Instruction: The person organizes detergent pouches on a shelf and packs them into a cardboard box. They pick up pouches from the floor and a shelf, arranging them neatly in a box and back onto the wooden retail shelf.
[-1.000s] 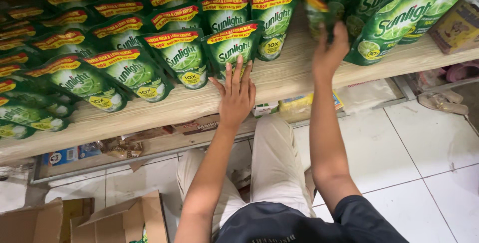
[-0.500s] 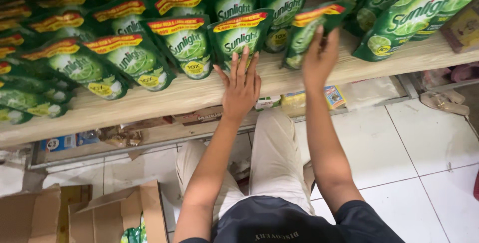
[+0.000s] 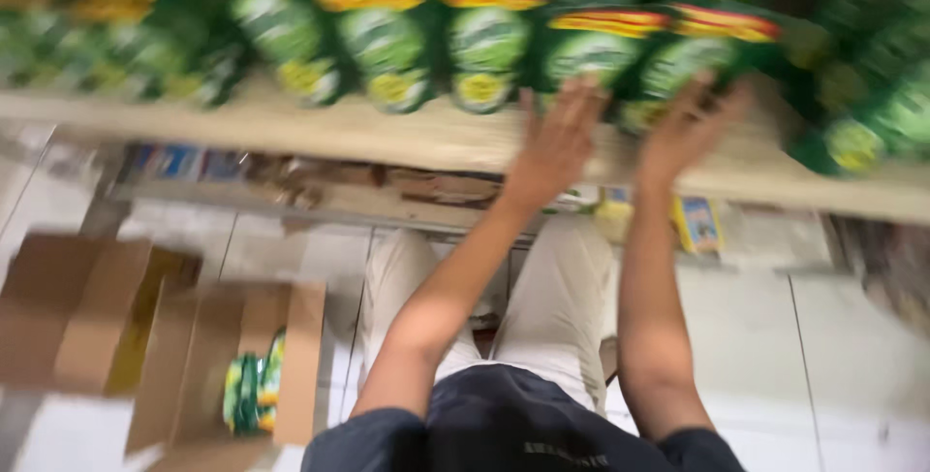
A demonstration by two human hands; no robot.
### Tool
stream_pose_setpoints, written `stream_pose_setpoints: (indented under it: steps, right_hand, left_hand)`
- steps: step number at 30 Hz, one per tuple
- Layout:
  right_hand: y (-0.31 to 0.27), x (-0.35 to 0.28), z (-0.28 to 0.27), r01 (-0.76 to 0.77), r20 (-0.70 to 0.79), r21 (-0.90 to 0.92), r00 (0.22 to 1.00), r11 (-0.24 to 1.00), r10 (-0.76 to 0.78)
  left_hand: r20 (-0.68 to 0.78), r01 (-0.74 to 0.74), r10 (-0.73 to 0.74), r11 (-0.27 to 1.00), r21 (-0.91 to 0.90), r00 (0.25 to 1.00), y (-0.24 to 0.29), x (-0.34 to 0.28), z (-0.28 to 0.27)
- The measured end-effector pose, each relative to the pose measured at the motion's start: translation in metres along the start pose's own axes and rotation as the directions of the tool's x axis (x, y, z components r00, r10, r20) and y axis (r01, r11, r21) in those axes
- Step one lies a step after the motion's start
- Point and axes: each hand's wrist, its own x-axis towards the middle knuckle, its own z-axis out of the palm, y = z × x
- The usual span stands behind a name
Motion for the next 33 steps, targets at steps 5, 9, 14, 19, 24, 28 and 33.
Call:
stream_pose_setpoints:
  steps: [5,9,14,19,24,28,33]
  right_hand:
    - [0.048,0.002,-0.018,0.245,-0.038,-0.14,0.967,0.959,-0.253]
    - [0.063,-0.032,-0.02,0.256,-0.053,-0.328,0.956,0.909,-0.288]
    - [0.03,-0.072,0.021,0.507,0.088,-0.15,0.862,0.849,-0.499]
    - [-0.051,-0.143,0.074,0.492,0.217,0.105,0.837,0.864,-0.503]
    - [-0.114,-0.294,0.125,0.6,0.592,0.357,0.447,0.716,-0.67]
    - [-0.124,-0.422,0.152,-0.03,0.98,0.197,-0.001,0.98,-0.197]
    - [-0.108,-0.536,0.139,0.107,0.858,0.48,-0.266,0.871,-0.44]
  left_hand:
    - [-0.01,-0.007,0.007,0.999,0.033,1.0,-0.004,-0.012,-0.012]
    - [-0.11,0.074,-0.093,0.983,-0.167,0.989,-0.017,-0.056,-0.035]
    - [-0.117,0.331,-0.374,0.901,-0.28,0.92,-0.061,-0.153,-0.069]
    - [-0.013,0.755,-0.761,0.645,-0.119,0.649,-0.102,-0.287,-0.133]
    - [-0.05,0.928,-0.946,0.303,0.218,0.321,-0.112,-0.42,-0.193]
    - [-0.033,0.966,-0.999,-0.018,0.259,-0.01,-0.107,-0.507,-0.201]
    - [-0.03,0.942,-0.983,-0.182,0.283,-0.181,-0.096,-0.588,-0.194]
